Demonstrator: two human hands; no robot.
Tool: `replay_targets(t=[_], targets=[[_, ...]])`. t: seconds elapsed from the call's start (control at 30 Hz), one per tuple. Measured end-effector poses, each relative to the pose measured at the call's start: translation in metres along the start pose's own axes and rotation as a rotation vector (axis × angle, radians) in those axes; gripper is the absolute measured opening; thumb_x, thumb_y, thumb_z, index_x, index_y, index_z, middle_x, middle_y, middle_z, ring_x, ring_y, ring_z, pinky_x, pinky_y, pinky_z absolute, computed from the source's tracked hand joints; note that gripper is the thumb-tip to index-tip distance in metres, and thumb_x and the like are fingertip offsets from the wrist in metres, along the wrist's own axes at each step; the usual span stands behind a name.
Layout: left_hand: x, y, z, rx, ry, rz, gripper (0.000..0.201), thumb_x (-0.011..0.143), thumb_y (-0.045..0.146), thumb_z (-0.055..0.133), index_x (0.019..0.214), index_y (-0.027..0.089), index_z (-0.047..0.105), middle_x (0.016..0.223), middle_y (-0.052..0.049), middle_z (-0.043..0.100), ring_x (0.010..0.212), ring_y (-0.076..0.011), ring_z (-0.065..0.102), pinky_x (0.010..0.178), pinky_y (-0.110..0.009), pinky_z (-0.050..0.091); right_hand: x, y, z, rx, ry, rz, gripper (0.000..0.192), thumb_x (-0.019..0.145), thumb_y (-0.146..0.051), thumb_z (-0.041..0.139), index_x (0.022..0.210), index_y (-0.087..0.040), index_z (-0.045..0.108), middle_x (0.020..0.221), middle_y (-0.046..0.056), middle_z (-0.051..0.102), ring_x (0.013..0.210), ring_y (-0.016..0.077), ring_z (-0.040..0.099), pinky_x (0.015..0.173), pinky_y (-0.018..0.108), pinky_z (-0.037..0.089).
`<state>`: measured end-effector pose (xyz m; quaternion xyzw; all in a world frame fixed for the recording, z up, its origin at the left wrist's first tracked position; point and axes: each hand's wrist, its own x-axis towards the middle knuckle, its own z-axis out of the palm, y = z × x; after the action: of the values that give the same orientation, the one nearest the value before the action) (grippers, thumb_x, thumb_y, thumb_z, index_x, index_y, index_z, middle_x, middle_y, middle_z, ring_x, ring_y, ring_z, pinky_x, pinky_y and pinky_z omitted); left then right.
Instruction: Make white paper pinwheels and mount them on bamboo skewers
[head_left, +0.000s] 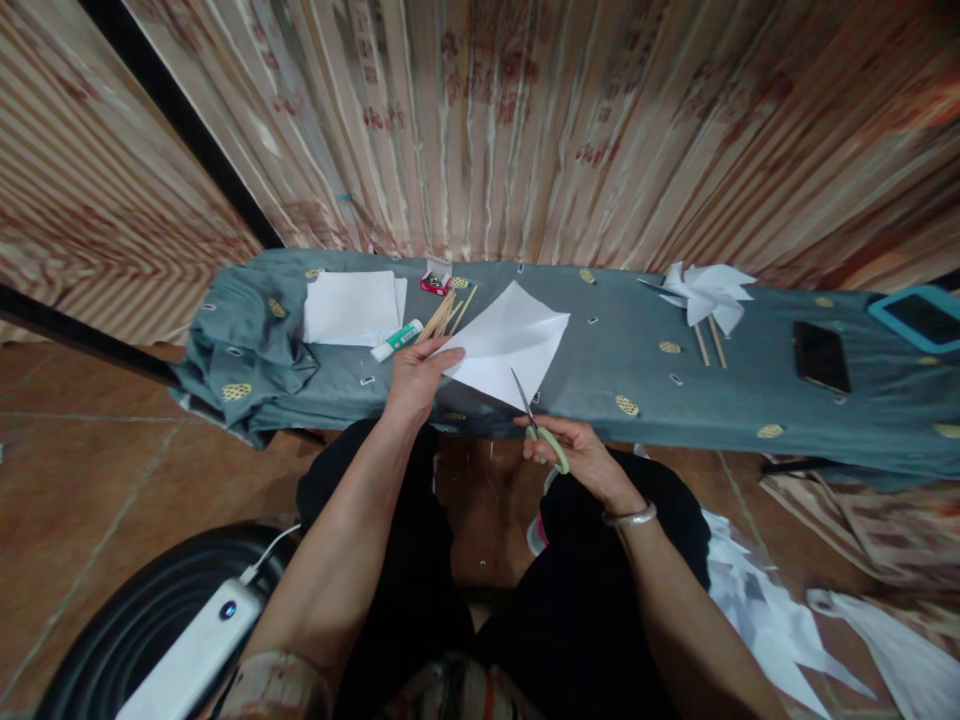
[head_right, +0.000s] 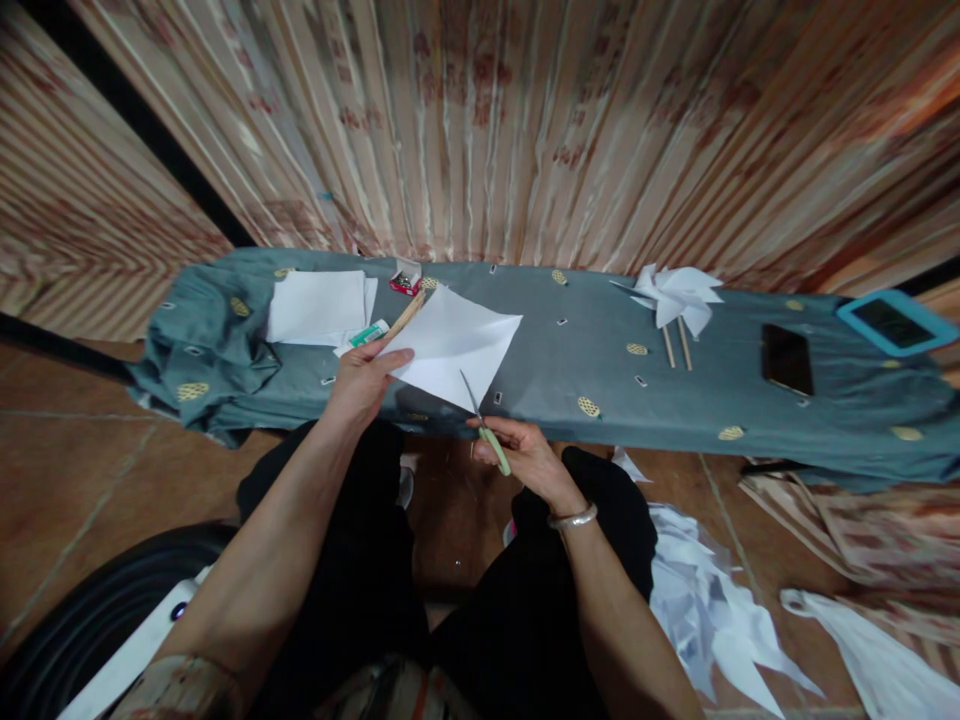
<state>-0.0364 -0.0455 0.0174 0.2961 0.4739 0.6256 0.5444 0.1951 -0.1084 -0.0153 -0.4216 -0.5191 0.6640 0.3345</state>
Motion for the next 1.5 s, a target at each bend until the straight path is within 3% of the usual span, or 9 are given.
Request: replay_targets(t=[0.7,0.9,1.27,1.5], targets=[[-0.0009,-0.0042,0.0019,-0.026,-0.002,-0.021,0.039,0.04,0.025,0.089,0.075,0.014,0.077,0.066,-0.002,0.073,0.057,-0.0145,0.064,0.064,-0.028,0.053,0.0027,0.0012,0.0022,0.049,0.048,0.044,0.053,0.063,-0.048,0.085,0.105,-0.018,0.071,0.066,-0.003,0.064,0.058,0.0088,0.054,0.058,0.024,0.047],[-0.0035,-0.0064,0.0042,0.0,-0.023,-0.068,0.039,0.039,0.024,0.088,0.075,0.013,0.077,0.065,-0.002,0.072,0.056,-0.0143,0.062,0.062,-0.028,0.05,0.0041,-0.0032,0.0048,0.021,0.032,-0.014,0.045,0.063,-0.051,0.084,0.087,-0.018,0.064,0.069,-0.001,0.066,0.06,0.0093,0.056,0.056,0.022,0.045],[-0.0038,-0.0072,0.0043,0.006,-0.026,-0.06,0.034,0.042,0.023,0.087,0.073,0.014,0.077,0.063,-0.002,0.071,0.055,-0.0138,0.061,0.061,-0.028,0.05,0.0036,-0.0045,0.0064,0.087,0.095,0.068,0.052,0.054,-0.043,0.09,0.088,-0.022,0.057,0.059,-0.007,0.061,0.055,0.01,0.058,0.055,0.023,0.048],[-0.0062,-0.008,0.0045,0.023,-0.057,-0.064,0.033,0.044,0.025,0.086,0.075,0.014,0.078,0.062,-0.002,0.071,0.055,-0.0143,0.062,0.059,-0.028,0.05,0.0029,-0.0064,0.0064,0.057,0.06,0.036,0.043,0.059,-0.045,0.087,0.077,-0.02,0.057,0.062,-0.004,0.063,0.057,0.0093,0.056,0.054,0.021,0.043]])
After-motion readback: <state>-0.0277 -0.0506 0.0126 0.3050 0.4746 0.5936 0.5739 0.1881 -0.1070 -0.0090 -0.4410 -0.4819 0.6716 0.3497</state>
